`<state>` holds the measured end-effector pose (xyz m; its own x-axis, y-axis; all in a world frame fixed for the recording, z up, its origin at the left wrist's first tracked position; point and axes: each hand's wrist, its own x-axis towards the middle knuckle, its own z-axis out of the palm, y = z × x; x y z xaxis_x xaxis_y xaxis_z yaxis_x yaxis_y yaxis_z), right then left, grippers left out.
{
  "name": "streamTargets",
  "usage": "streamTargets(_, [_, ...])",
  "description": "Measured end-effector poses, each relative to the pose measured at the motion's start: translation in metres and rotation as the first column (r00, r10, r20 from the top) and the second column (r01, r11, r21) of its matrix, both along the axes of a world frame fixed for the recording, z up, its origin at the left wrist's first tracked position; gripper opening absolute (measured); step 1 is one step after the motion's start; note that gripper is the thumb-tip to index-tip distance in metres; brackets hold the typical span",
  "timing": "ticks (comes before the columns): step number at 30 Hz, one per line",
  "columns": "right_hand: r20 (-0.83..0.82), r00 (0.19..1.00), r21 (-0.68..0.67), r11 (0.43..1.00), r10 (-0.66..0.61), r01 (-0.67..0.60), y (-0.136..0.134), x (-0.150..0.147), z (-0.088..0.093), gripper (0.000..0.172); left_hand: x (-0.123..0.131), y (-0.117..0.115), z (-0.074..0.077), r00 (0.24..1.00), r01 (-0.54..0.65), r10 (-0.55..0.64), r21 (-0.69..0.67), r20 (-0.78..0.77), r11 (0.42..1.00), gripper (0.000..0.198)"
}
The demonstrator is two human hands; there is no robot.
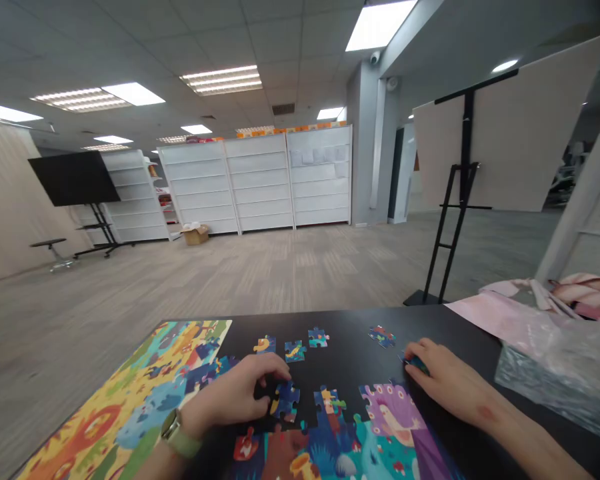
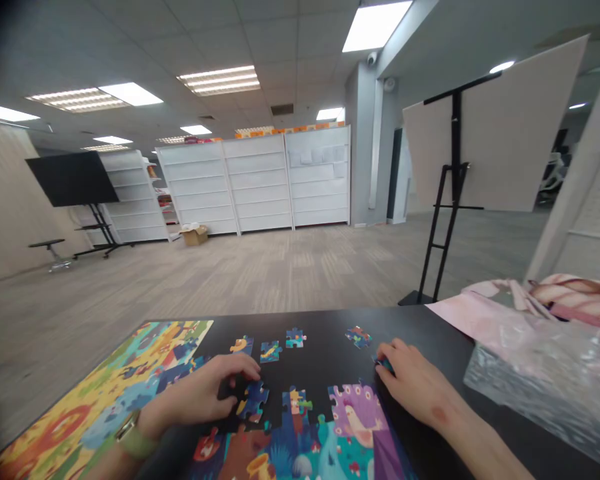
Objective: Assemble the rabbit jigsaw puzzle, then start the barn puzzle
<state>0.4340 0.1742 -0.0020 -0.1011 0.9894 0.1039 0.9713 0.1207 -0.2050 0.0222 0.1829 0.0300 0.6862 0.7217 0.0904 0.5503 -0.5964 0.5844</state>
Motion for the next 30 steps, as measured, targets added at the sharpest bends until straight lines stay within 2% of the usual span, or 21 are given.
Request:
streamTargets(3, [-0.024,1.000,0.016,1.000,0.005,-0.005,0.001,0.002,-0.002,0.023,-0.007,0.003,0.003,0.999,-0.029,0.030,0.014,-0.032,0.999,0.063])
streamTargets(7, [-0.050,0.999,0.020,1.000,0.001,0.000,0.003,0.002,-0.003,0.022,-0.002,-0.001,0.001,0.985,-0.143,0.144,0.017,-0.094,0.990,0.038])
streamTargets(9, [-0.051,0.999,0.029,1.000,-0.002,0.004,0.003,0.002,-0.004,0.022,0.002,-0.003,-0.003,0.977,-0.178,0.177,0.003,-0.117,0.984,0.036])
streamTargets(14, [-0.059,0.998,0.054,0.999,0.014,-0.010,0.005,0.005,-0.009,0.022,0.004,0.001,-0.010,0.982,-0.154,0.152,-0.010,-0.109,0.988,0.026])
streamTargets(23, [-0.070,0.997,0.032,0.999,0.037,-0.035,0.010,0.010,-0.011,0.027,0.002,0.001,-0.002,0.991,-0.101,0.099,-0.016,-0.085,0.995,0.031])
streamTargets(30, [-0.075,0.996,0.057,0.997,0.047,-0.043,0.009,0.011,-0.015,0.027,0.002,0.000,-0.001,0.994,-0.030,0.030,-0.001,-0.101,1.000,0.036])
